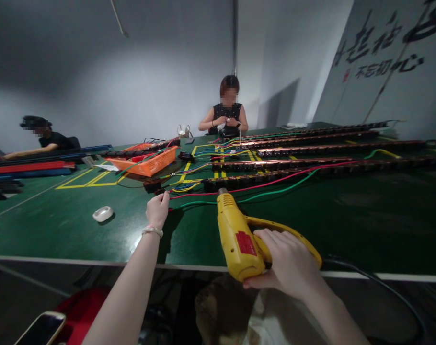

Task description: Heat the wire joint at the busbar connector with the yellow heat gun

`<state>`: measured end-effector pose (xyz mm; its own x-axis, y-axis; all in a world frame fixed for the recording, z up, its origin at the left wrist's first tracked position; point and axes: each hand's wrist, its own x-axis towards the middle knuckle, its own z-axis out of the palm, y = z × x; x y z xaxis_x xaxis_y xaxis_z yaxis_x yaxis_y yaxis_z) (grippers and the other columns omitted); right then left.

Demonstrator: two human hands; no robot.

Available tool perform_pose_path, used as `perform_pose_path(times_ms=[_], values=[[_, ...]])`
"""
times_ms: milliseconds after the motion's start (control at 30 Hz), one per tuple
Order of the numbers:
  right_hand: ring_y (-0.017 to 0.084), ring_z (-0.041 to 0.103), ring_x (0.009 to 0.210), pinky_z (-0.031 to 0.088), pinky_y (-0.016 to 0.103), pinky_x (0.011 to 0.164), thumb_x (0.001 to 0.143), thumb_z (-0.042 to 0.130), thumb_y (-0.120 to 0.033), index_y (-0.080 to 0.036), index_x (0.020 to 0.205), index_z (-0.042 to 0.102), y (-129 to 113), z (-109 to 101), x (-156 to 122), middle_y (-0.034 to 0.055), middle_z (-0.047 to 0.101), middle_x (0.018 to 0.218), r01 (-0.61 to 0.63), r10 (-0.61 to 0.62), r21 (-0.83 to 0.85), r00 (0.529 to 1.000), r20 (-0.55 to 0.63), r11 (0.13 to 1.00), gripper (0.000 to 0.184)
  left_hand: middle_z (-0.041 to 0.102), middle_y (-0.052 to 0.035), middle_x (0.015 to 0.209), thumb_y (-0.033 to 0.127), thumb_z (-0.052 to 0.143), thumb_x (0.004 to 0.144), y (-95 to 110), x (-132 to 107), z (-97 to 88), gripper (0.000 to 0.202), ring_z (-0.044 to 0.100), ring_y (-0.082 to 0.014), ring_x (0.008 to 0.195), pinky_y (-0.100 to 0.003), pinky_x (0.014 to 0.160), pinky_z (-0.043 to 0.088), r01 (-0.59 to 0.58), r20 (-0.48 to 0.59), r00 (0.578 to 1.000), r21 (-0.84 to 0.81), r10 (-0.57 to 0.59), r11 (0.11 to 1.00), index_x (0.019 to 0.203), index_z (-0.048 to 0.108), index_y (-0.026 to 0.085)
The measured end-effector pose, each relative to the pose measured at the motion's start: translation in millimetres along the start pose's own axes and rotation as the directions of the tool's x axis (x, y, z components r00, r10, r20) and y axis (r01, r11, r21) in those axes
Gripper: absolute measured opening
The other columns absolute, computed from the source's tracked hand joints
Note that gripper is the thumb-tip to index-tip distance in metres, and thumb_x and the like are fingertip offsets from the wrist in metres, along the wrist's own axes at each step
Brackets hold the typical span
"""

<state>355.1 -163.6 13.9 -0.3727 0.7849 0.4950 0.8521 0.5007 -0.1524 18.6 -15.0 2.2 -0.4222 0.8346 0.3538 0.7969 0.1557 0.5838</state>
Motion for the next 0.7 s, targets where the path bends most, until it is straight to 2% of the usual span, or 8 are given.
perform_pose_path(times_ms=[167,300,567,700], values=[[0.025,0.062,0.076,0.043,0.035,0.067,0.053,0.062,-0.079,-0.016,0.097,0.058,-3,0,3,0.0081,0.066,0.086,-0.024,0.024,-0.01,1.0,0.011,1.0,0.076,0.054,-0.0025,0.061,0.055,0.033,0.083,1,-1,0.8,0.049,0.046,-0.0148,0.061,-0.025,0.053,0.024,0.009,0.012,1.0,-0.018,-0.009,1.0,0.06,0.057,0.02],[0.025,0.061,0.073,0.042,0.035,0.067,0.052,0.06,-0.081,-0.015,0.097,0.057,-12,4,7,0.0085,0.065,0.083,-0.025,0.024,-0.047,1.0,-0.018,0.999,0.08,0.055,-0.0026,0.062,0.055,0.032,0.083,0,0,1.5,0.048,0.045,-0.0149,0.061,-0.025,0.053,0.024,0.006,0.021,1.0,-0.012,-0.006,1.0,0.059,0.055,0.02],[0.026,0.06,0.074,0.041,0.037,0.069,0.051,0.056,-0.085,-0.016,0.087,0.057,-46,20,24,0.0084,0.062,0.08,-0.073,0.073,-0.014,0.997,0.008,0.997,0.078,0.055,-0.0021,0.062,0.055,0.034,0.082,1,-1,0.2,0.047,0.046,-0.0145,0.061,-0.025,0.053,0.025,-0.02,0.054,0.998,-0.007,0.02,1.0,0.058,0.054,0.019],[0.025,0.058,0.074,0.04,0.038,0.07,0.054,0.049,-0.088,-0.015,0.086,0.056,-63,31,33,0.0082,0.061,0.079,-0.035,0.034,0.017,0.999,0.024,0.999,0.079,0.054,-0.0014,0.059,0.053,0.035,0.082,2,-2,0.8,0.046,0.044,-0.0136,0.059,-0.024,0.053,0.025,-0.051,0.064,0.997,-0.001,0.051,0.999,0.057,0.053,0.019]])
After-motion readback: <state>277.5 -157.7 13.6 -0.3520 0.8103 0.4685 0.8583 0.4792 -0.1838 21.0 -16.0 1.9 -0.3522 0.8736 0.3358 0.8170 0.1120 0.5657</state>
